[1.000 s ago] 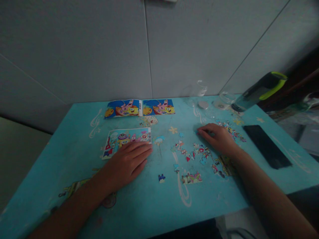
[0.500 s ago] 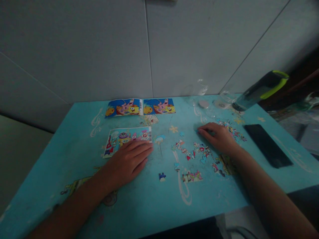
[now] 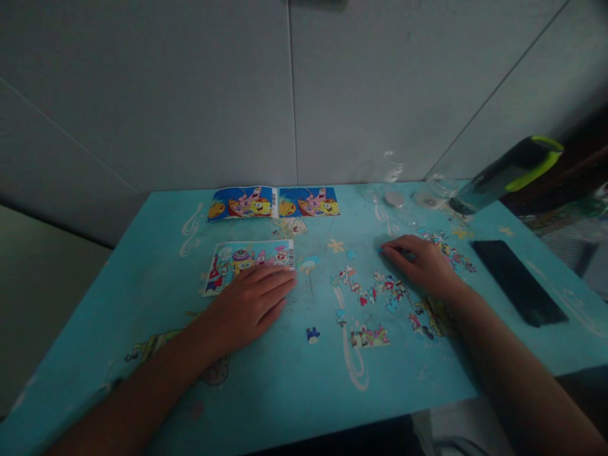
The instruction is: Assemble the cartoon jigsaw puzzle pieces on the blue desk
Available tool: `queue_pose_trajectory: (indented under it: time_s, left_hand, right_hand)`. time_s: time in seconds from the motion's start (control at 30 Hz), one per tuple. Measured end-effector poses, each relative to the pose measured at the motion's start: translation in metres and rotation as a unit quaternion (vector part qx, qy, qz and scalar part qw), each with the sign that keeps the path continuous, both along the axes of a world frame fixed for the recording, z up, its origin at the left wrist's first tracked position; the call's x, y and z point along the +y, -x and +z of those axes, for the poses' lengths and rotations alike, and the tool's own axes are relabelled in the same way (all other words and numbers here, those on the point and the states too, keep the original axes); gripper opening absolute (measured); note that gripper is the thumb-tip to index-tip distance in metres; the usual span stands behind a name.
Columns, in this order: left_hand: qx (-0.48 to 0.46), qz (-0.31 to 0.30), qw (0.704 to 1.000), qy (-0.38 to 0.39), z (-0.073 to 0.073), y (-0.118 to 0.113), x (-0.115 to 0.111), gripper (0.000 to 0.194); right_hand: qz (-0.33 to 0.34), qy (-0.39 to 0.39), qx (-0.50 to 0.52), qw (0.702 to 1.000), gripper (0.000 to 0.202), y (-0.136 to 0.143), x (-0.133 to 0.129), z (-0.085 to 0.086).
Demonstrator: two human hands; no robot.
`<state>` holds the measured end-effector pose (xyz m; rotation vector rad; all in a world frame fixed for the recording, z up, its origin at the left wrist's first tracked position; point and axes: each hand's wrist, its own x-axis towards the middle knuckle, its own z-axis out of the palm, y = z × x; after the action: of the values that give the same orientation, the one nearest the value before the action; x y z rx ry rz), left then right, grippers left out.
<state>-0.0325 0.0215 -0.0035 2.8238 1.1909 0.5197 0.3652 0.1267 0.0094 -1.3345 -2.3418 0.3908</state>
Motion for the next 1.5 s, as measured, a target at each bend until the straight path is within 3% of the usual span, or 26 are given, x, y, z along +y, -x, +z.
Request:
queue_pose_trajectory:
  time_s: [0.43, 0.5, 0.63, 0.73, 0.97, 1.27, 1.5]
  left_hand:
    - [-0.005, 0.014, 1.000, 0.016, 0.009, -0.007, -0.003, 0.040]
    - [-0.010, 0.014, 1.000, 0.014, 0.010, -0.008, -0.003, 0.039]
    - [-0.015, 0.015, 1.000, 0.014, 0.011, -0.009, -0.004, 0.037]
    - [-0.006, 0.022, 0.999, 0.032, 0.011, -0.009, -0.004, 0.038]
    - [-0.008, 0.037, 0.998, 0.041, 0.012, -0.012, -0.006, 0.036]
    - [-0.006, 0.026, 0.998, 0.050, 0.015, -0.012, -0.006, 0.037]
    - [-0.009, 0.026, 0.999, 0.045, 0.011, -0.011, -0.005, 0.037]
  right_hand:
    - [0.021, -0.001, 0.012, 1.000, 0.021, -0.003, -0.006, -0.001]
    - [0.063, 0.013, 0.026, 0.998, 0.020, 0.003, -0.013, 0.003]
    - [0.210, 0.036, 0.008, 0.977, 0.019, 0.029, -0.034, 0.015]
    - [0.265, 0.026, 0.002, 0.964, 0.019, 0.050, -0.051, 0.020]
    - [0.278, 0.017, -0.032, 0.960, 0.017, 0.069, -0.071, 0.017]
    - [0.269, 0.032, -0.084, 0.959, 0.019, 0.065, -0.071, 0.007]
    - [0.264, 0.082, -0.066, 0.959, 0.018, 0.065, -0.071, 0.006]
